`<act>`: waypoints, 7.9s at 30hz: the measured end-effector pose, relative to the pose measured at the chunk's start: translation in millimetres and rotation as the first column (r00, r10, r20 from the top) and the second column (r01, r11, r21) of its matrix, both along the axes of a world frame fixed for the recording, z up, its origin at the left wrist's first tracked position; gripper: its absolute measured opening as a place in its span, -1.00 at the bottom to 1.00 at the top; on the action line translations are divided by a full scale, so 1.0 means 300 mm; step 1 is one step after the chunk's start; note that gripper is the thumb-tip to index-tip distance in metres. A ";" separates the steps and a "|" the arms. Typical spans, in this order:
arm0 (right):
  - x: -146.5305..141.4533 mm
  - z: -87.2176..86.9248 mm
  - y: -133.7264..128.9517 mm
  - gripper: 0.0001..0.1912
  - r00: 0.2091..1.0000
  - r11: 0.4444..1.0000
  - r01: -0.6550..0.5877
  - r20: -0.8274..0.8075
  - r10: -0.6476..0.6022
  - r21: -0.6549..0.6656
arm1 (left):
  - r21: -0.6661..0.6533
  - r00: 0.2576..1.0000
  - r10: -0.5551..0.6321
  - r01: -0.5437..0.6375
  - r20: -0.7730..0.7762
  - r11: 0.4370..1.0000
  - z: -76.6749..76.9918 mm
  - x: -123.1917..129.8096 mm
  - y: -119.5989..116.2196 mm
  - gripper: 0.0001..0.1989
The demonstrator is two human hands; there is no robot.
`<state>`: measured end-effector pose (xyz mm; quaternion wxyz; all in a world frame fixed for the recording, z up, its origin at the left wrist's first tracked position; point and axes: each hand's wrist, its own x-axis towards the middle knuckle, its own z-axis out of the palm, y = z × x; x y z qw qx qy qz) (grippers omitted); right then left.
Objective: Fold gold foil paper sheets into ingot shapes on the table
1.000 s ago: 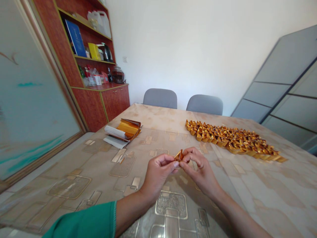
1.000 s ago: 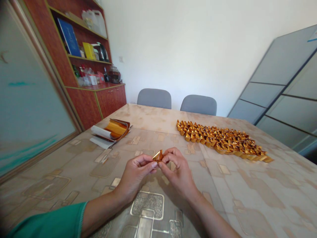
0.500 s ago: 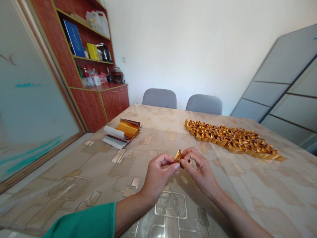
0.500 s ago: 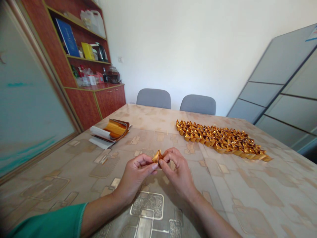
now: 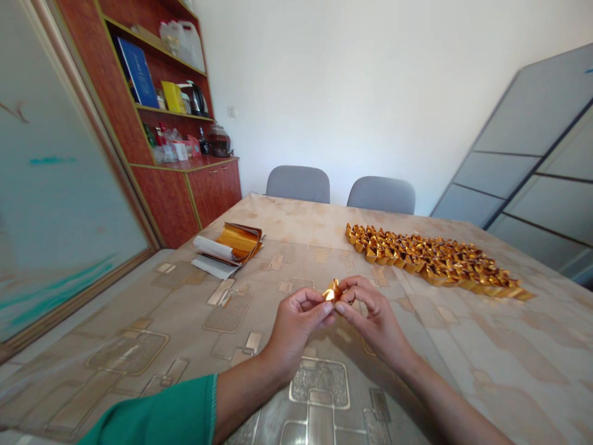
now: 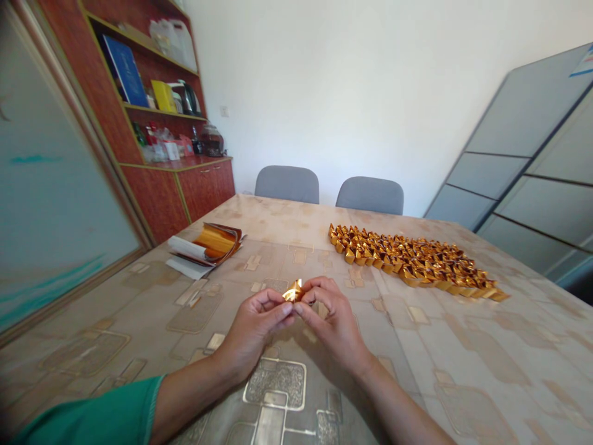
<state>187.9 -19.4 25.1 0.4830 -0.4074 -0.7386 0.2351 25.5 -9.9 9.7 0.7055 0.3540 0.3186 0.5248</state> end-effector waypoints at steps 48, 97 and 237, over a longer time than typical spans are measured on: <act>-0.017 -0.006 0.004 -0.70 0.942 0.965 0.013 -0.320 -0.100 -0.264 | -0.094 0.969 0.054 -0.032 0.241 0.995 0.013 0.000 -0.002 -0.68; -0.020 0.004 -0.014 -0.87 0.980 0.986 0.157 -0.117 -0.162 -0.050 | -0.078 0.990 0.069 -0.060 0.123 0.995 0.017 0.007 -0.016 -0.66; -0.004 -0.018 0.002 -0.72 0.964 0.960 0.017 -0.251 -0.090 -0.279 | -0.039 0.989 0.024 -0.018 0.144 0.999 -0.012 0.006 -0.011 -0.74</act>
